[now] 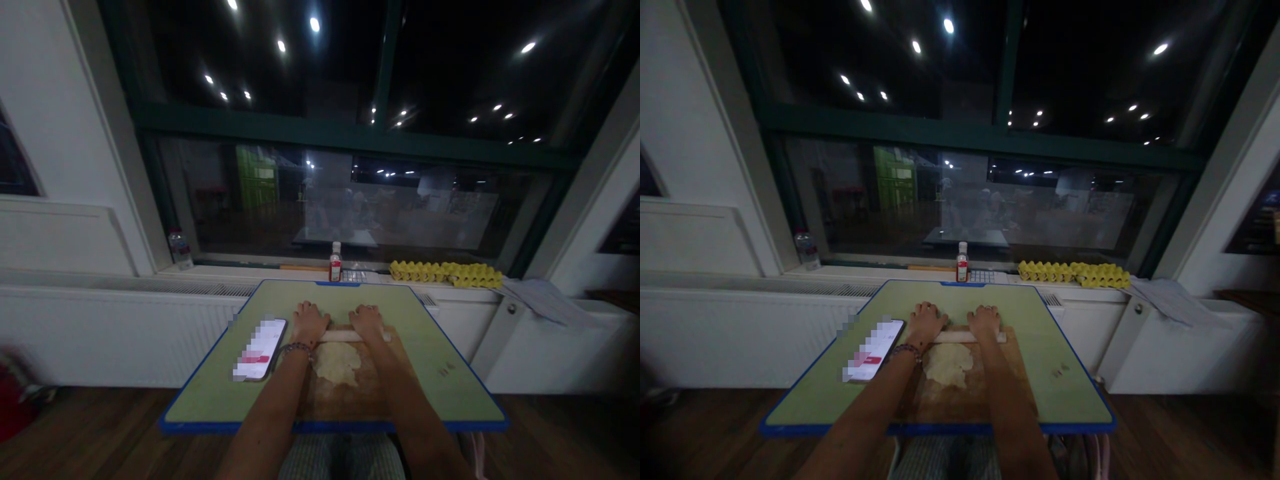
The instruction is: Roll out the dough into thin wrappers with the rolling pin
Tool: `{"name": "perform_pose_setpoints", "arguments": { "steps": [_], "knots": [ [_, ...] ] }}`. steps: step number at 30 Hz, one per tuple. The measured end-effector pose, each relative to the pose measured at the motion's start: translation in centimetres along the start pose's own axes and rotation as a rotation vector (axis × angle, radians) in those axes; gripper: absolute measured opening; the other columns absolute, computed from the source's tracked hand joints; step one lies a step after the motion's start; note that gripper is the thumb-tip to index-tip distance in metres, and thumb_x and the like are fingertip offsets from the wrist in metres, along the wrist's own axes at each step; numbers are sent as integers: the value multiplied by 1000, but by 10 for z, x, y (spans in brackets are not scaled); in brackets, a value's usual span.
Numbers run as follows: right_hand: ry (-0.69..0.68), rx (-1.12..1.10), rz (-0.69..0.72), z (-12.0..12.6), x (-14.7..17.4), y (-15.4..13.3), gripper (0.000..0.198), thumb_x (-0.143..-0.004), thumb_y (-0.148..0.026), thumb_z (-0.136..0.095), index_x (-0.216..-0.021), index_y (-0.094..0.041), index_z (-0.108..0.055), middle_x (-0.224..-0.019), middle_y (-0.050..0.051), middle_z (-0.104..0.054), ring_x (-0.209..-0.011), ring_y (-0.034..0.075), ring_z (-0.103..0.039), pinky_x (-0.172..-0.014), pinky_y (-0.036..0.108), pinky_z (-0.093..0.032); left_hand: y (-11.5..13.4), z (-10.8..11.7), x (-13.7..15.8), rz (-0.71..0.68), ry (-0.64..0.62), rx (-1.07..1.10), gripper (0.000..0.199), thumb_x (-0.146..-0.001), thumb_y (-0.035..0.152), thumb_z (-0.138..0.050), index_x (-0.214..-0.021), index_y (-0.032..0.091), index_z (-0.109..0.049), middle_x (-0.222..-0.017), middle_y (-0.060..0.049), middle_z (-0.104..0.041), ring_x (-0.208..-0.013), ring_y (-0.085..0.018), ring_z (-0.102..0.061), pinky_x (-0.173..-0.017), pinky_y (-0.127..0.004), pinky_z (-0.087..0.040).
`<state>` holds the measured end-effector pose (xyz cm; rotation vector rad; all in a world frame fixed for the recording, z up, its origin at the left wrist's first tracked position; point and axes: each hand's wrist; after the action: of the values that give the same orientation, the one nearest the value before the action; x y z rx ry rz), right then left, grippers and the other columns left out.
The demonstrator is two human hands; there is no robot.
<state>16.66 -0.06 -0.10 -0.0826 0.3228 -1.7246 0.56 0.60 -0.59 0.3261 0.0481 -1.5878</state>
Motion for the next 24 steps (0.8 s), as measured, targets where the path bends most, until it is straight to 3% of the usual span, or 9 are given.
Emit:
{"name": "perform_pose_setpoints", "arguments": {
  "steps": [13, 24],
  "knots": [
    [-4, 3, -11, -7, -7, 2, 40, -91, -38, -43, -112, -15, -69, -118, 15, -67, -119, 30, -51, -89, 34, -42, 3, 6, 2, 13, -37, -35, 43, -90, 44, -43, -114, 17, -65, -126, -16, -59, -120, -29, -47, -95, -40, -40],
    [-5, -3, -2, -6, -7, 2, 40, -91, -37, -43, -111, -14, -69, -119, 16, -66, -118, 29, -52, -88, 35, -41, 0, -2, -2, -1, -9, -10, 41, -90, 44, -44, -111, 19, -68, -123, -16, -60, -118, -30, -48, -92, -42, -41]
  ]
}}
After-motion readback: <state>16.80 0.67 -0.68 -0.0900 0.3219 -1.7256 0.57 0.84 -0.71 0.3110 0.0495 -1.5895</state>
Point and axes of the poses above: each hand's wrist, its own x-axis away from the middle knuckle, its own z-axis out of the back of the hand, y = z × x
